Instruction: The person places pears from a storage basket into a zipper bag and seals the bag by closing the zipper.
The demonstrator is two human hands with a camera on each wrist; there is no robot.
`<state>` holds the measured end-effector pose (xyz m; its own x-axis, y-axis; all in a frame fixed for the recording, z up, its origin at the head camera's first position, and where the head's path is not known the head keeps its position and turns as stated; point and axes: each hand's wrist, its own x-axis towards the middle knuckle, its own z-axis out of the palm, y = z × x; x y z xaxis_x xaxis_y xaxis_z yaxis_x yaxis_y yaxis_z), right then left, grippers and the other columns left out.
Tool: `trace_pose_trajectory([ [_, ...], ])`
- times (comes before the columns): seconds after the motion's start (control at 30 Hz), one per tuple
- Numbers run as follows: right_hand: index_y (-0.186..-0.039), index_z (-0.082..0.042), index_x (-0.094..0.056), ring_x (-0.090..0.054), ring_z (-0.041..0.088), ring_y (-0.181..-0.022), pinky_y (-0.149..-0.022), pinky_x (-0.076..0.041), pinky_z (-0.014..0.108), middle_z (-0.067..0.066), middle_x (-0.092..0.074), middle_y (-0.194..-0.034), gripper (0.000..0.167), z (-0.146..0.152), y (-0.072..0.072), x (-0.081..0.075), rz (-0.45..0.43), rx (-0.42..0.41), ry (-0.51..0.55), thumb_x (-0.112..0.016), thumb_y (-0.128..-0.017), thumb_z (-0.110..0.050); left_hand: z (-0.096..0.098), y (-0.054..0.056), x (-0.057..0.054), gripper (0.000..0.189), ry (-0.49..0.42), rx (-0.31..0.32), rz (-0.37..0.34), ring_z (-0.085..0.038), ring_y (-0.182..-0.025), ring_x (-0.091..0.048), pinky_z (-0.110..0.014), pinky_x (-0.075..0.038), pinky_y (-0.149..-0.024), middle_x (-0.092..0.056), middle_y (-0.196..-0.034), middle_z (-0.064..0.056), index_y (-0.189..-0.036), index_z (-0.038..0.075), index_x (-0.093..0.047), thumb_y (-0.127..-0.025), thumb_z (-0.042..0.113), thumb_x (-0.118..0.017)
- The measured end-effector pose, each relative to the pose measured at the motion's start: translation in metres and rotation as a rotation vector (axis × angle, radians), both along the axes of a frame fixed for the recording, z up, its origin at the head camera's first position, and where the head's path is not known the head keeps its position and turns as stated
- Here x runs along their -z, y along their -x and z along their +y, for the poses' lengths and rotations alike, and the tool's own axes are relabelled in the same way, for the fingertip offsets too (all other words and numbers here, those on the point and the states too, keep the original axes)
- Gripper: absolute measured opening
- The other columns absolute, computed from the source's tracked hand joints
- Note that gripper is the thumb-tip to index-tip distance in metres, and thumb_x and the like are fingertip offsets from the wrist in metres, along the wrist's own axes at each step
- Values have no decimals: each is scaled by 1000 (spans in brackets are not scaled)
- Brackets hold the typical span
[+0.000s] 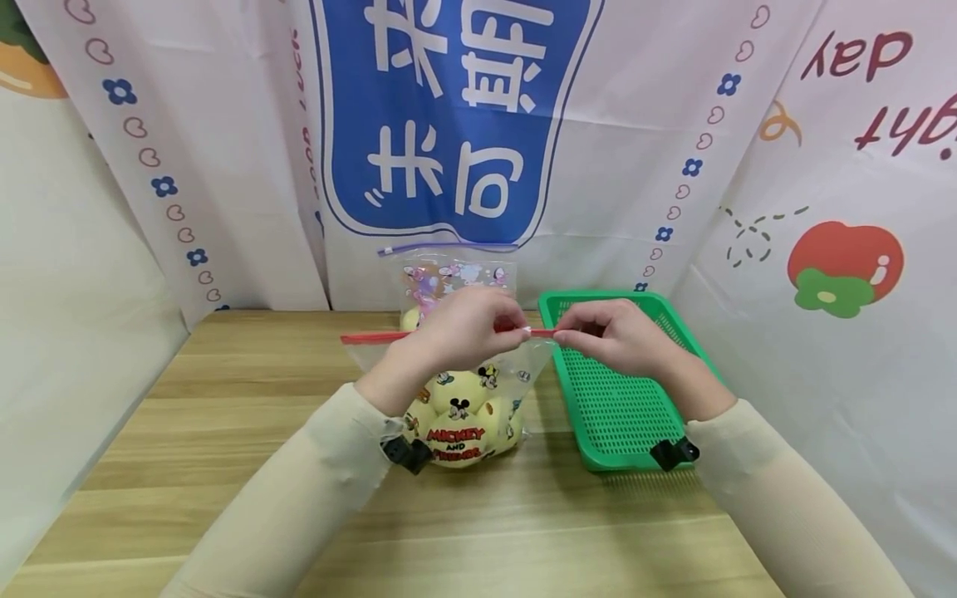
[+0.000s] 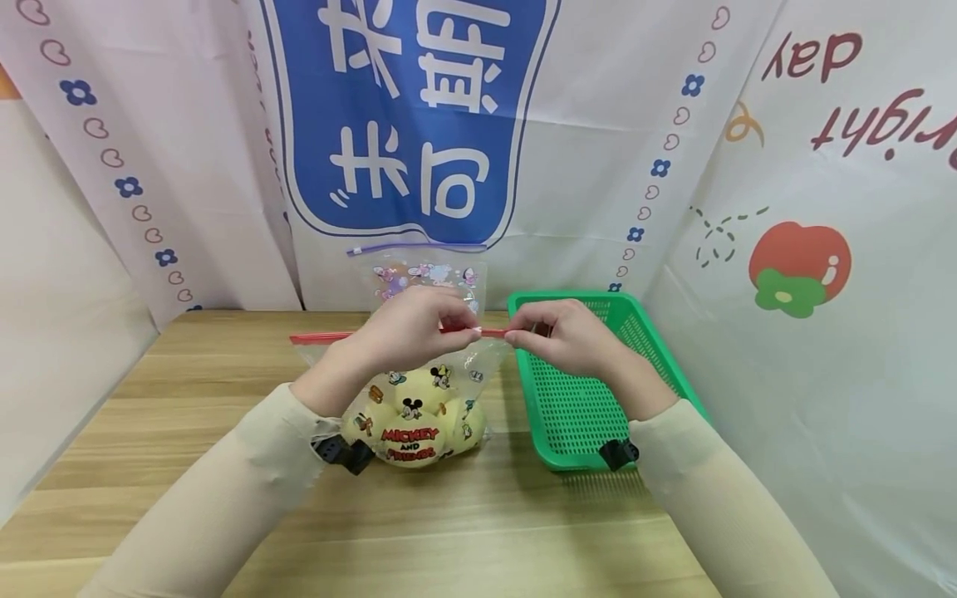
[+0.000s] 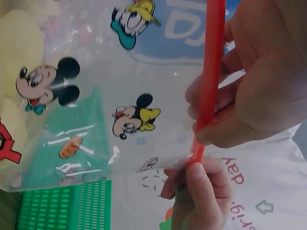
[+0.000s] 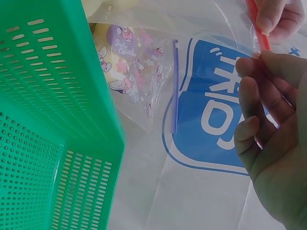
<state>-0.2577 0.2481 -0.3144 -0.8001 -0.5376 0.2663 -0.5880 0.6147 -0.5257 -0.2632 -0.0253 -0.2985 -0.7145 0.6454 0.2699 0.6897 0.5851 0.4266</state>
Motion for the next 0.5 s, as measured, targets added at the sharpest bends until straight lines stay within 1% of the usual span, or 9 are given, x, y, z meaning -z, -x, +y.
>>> trace_pose_trajectory([
  [0.17, -100, -19, -80, -55, 15, -66, -59, -46, 26, -7, -64, -77, 5, 0, 0, 0, -12, 13, -11, -77, -104, -19, -15, 0, 0, 12, 13, -32, -5, -16, -90, -68, -36, -60, -82, -77, -98, 5, -106, 18, -84, -105, 28, -77],
  [0.37, -100, -21, -80, -55, 15, -67, -60, -46, 26, -7, -64, -79, 6, 0, 0, 1, 1, 24, -31, -77, -104, -20, -34, 0, 3, 9, 20, -60, 32, -14, -85, -67, -35, -59, -77, -75, -98, 7, -104, 21, -84, -103, 27, -78],
  [0.5, -102, -16, -81, -54, 14, -68, -61, -45, 26, -7, -64, -79, 6, 0, 0, 1, 8, 17, -40, -76, -104, -20, -51, -1, 5, 7, 12, -78, 37, -14, -83, -66, -35, -58, -75, -74, -96, 7, -102, 20, -84, -102, 25, -80],
])
